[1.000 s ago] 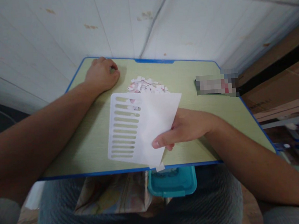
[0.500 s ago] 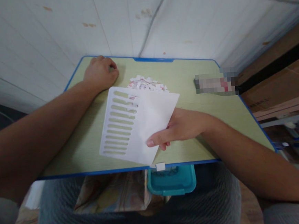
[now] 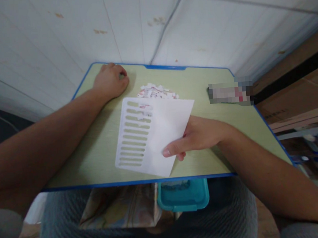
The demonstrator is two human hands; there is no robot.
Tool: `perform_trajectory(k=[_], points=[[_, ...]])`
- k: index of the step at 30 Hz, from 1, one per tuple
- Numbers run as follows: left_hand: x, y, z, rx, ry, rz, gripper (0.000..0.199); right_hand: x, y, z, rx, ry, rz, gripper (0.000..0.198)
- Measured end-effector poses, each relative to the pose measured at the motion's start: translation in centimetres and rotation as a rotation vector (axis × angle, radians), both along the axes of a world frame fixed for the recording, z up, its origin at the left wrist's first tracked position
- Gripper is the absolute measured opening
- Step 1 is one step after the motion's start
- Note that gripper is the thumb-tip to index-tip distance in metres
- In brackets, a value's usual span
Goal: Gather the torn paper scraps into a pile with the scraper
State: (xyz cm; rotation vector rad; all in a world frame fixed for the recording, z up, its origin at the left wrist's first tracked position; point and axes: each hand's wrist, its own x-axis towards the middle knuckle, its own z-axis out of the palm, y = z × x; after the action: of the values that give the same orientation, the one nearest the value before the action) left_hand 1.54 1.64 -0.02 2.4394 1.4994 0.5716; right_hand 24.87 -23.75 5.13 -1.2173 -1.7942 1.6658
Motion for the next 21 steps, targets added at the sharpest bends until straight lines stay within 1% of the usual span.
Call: perform_trajectory(k=[1,2,4,5,6,8,10,12,16,18,21], points=[[0.0,0.1,-0.1,-0.007,-0.01,-0.005,0.052,0.1,0.1,-0.1,0.056,0.017,-0.07,0.018],[0.0,0.1,-0.1,-0.003,-0.008,-0.011,0.051,0.2,0.3,-0.4,0.142,0.043,-0.183,0.02],[0.0,0.1,-0.2,0.026,0.03,-0.004,0.043,0.4,0.9,-0.9,0.346,0.087,-0.462,0.029],[0.1,0.0,-0.1,0.043,0.052,0.001,0.038,0.4,1.1,-1.2,0.424,0.086,-0.581,0.032],[0.1,0.0,-0.1,0.054,0.07,0.007,0.034,0.4,1.4,-1.5,0.477,0.07,-0.672,0.034],[0.2,-0.3,0.1,0.06,0.092,0.012,0.03,0.3,1.7,-2.0,0.514,0.027,-0.776,0.032],[0.3,-0.5,0.3,0.056,0.1,0.004,0.03,0.1,1.6,-2.3,0.505,-0.006,-0.806,0.027],[0.3,-0.7,0.4,0.042,0.098,0.005,0.03,-0.2,1.5,-2.4,0.481,-0.042,-0.795,0.027],[0.3,-0.6,0.3,0.033,0.072,0.013,0.031,-0.1,1.2,-2.3,0.421,-0.131,-0.695,0.041],[0.2,-0.4,0.1,0.038,0.064,0.008,0.033,0.1,1.2,-2.3,0.403,-0.154,-0.66,0.043],[0.2,-0.2,0.0,0.039,0.059,0.007,0.035,0.2,1.4,-2.3,0.389,-0.156,-0.626,0.04]])
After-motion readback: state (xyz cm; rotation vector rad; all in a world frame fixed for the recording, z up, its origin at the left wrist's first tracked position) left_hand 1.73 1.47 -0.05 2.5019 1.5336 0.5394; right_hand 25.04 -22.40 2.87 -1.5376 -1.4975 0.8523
